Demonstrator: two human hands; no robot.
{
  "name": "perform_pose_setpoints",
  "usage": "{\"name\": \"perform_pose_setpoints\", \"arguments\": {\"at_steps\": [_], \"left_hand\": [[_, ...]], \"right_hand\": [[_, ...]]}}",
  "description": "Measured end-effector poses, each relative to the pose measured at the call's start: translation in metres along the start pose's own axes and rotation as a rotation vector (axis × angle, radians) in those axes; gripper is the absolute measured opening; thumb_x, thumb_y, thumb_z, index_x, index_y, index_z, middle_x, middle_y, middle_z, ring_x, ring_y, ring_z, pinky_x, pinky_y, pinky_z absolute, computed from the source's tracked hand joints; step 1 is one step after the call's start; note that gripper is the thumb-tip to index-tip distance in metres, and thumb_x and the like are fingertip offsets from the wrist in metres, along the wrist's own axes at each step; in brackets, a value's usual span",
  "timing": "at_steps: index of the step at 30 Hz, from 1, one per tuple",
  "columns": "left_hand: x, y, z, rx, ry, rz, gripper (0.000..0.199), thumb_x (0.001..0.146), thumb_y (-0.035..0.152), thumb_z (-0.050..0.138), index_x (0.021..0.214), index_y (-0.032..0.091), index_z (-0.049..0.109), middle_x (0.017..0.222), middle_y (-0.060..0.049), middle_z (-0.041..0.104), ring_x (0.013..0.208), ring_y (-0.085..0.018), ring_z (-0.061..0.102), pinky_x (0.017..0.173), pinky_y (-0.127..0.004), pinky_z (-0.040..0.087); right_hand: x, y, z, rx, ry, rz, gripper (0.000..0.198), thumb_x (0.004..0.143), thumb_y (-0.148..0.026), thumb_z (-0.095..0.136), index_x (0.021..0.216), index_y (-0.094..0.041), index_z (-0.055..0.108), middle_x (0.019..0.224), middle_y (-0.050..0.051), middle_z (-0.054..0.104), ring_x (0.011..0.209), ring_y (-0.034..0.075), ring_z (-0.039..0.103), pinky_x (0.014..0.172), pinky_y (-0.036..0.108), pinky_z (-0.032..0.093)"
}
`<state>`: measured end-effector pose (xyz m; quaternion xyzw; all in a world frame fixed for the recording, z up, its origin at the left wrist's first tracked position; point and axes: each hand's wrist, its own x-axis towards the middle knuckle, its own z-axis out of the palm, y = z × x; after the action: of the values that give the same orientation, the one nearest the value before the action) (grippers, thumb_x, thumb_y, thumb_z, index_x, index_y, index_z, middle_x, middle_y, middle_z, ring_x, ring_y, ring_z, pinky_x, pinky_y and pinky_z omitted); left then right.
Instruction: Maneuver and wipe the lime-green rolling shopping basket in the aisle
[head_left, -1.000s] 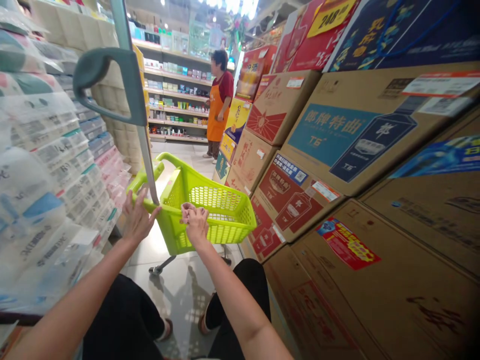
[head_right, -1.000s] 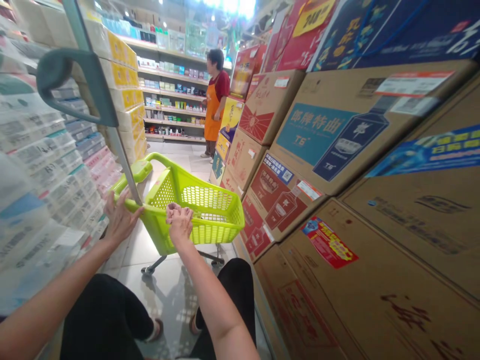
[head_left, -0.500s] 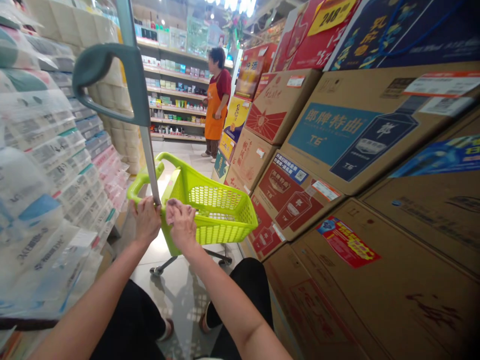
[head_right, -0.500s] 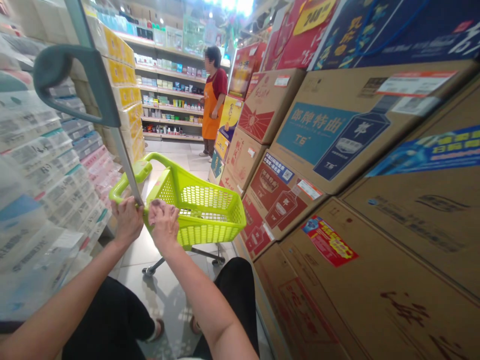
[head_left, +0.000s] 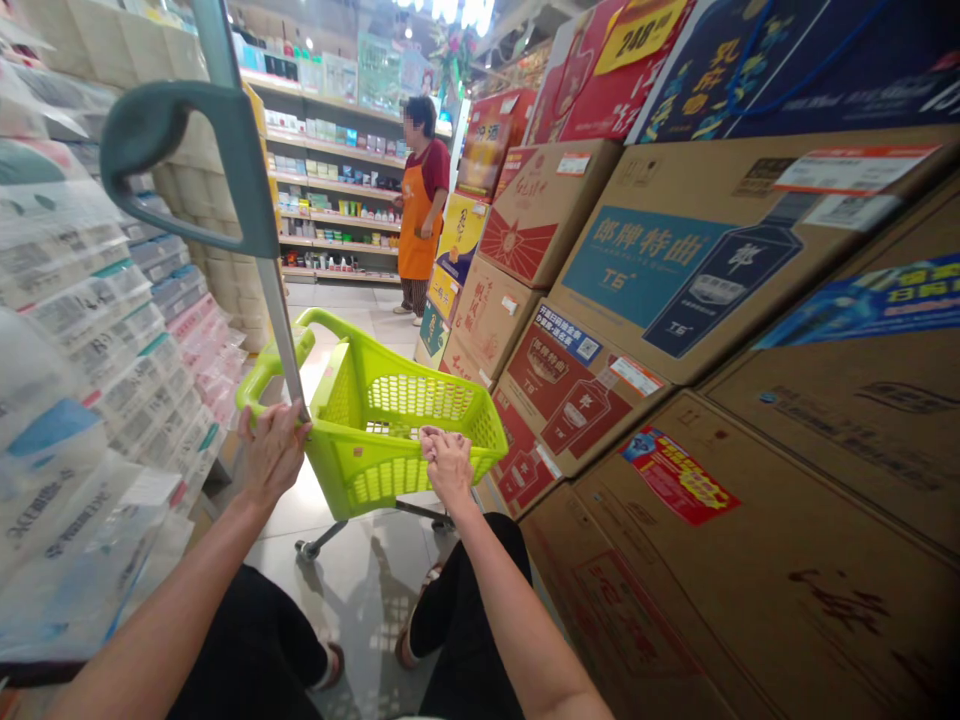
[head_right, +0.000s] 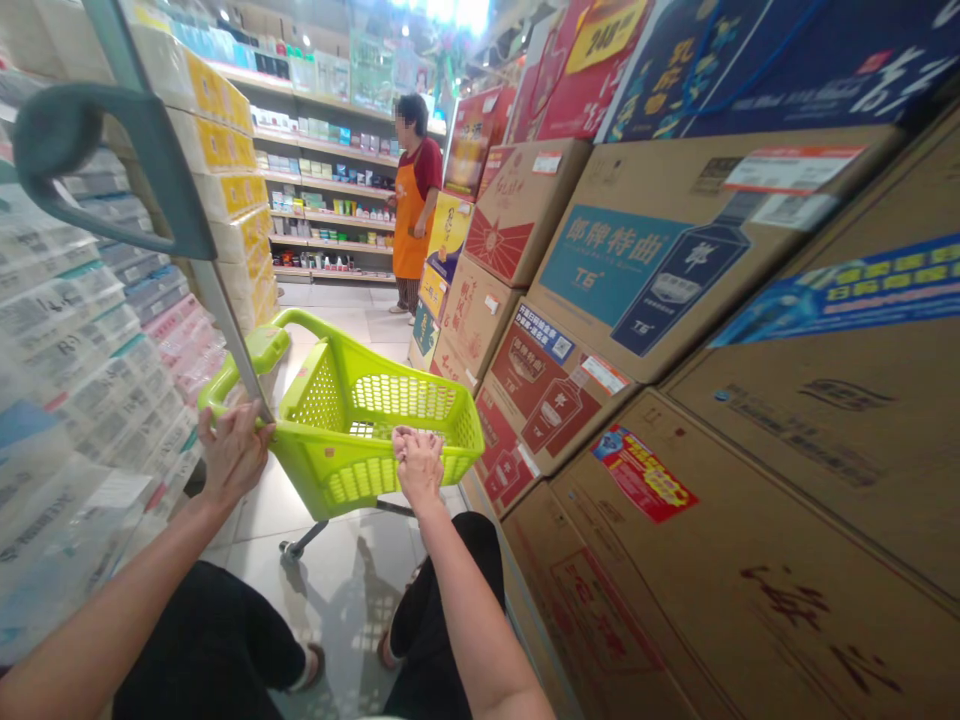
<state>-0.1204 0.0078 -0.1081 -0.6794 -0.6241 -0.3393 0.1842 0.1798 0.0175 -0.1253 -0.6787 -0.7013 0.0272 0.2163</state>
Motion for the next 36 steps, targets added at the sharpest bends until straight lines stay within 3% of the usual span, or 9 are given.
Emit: {"name": "perform_pose_setpoints", "arguments": {"at_steps": [4,8,10,14,19,23,28,31,36], "left_hand": [[0.001,0.024,-0.004,0.073,-0.029,0.022,0.039,0.090,0.048,0.047,0.124,0.032,0.060,0.118,-0.012,0.057,0.131,-0.034,0.035,0.111,-0.065,0.002],[0.004,0.037,-0.009,0.130,-0.040,0.021,0.034,0.090,0.051,0.047,0.109,0.031,0.067,0.116,-0.013,0.056,0.130,-0.035,0.034,0.109,-0.066,0.005],[0.007,0.033,-0.012,0.144,-0.053,0.041,0.034,0.090,0.051,0.046,0.107,0.030,0.067,0.114,-0.013,0.057,0.127,-0.035,0.037,0.109,-0.066,0.007],[0.012,0.015,-0.018,0.179,-0.081,0.108,0.037,0.090,0.051,0.045,0.109,0.028,0.066,0.109,-0.014,0.057,0.123,-0.033,0.041,0.110,-0.059,0.016],[0.012,0.002,-0.018,0.136,-0.108,0.122,0.036,0.088,0.051,0.047,0.107,0.027,0.066,0.107,-0.014,0.055,0.121,-0.034,0.040,0.106,-0.052,0.028],[0.013,0.004,-0.016,0.110,-0.102,0.096,0.035,0.088,0.050,0.047,0.106,0.027,0.065,0.105,-0.013,0.055,0.120,-0.033,0.040,0.106,-0.052,0.026],[0.013,0.001,-0.017,0.151,-0.085,0.092,0.034,0.088,0.048,0.046,0.106,0.026,0.066,0.106,-0.014,0.054,0.120,-0.035,0.039,0.105,-0.054,0.026],[0.011,-0.006,-0.020,0.177,-0.078,0.100,0.032,0.088,0.048,0.048,0.104,0.027,0.066,0.105,-0.014,0.055,0.119,-0.036,0.039,0.103,-0.055,0.027],[0.007,-0.012,-0.025,0.244,-0.083,0.104,0.031,0.088,0.047,0.048,0.104,0.026,0.065,0.105,-0.015,0.056,0.118,-0.036,0.040,0.101,-0.055,0.029]], "right_hand": [[0.001,-0.026,0.007,0.017,0.040,0.054,0.025,0.088,-0.016,0.047,0.104,-0.023,0.066,0.112,0.008,0.059,0.109,0.026,0.040,0.083,0.034,0.038],[0.000,-0.080,0.013,0.097,0.040,-0.117,0.023,0.091,-0.021,0.049,0.108,-0.026,0.063,0.115,0.007,0.057,0.110,0.024,0.039,0.080,0.032,0.039],[-0.002,-0.085,0.010,0.114,0.031,-0.181,0.023,0.092,-0.022,0.049,0.110,-0.026,0.063,0.115,0.006,0.057,0.109,0.024,0.039,0.080,0.031,0.039],[-0.007,-0.038,0.000,0.077,0.011,-0.197,0.025,0.090,-0.019,0.050,0.108,-0.027,0.065,0.111,0.005,0.059,0.108,0.023,0.039,0.078,0.030,0.039],[-0.009,0.036,-0.006,-0.036,0.035,0.056,0.029,0.090,-0.016,0.045,0.103,-0.026,0.069,0.108,0.007,0.061,0.105,0.025,0.040,0.078,0.032,0.039],[-0.011,0.026,0.006,-0.064,0.089,0.138,0.034,0.092,-0.015,0.043,0.115,-0.025,0.064,0.121,0.008,0.057,0.112,0.026,0.039,0.085,0.035,0.039],[-0.014,-0.007,0.023,0.009,0.126,-0.120,0.045,0.092,-0.015,0.044,0.135,-0.028,0.052,0.139,0.003,0.049,0.122,0.024,0.034,0.101,0.035,0.032],[-0.014,0.018,0.019,0.036,0.145,-0.186,0.049,0.093,-0.016,0.045,0.138,-0.032,0.049,0.139,0.000,0.051,0.119,0.023,0.038,0.101,0.034,0.032],[-0.003,0.096,0.004,-0.030,0.149,0.045,0.049,0.086,-0.007,0.044,0.127,-0.027,0.060,0.129,0.005,0.058,0.112,0.023,0.044,0.099,0.036,0.032]]}}
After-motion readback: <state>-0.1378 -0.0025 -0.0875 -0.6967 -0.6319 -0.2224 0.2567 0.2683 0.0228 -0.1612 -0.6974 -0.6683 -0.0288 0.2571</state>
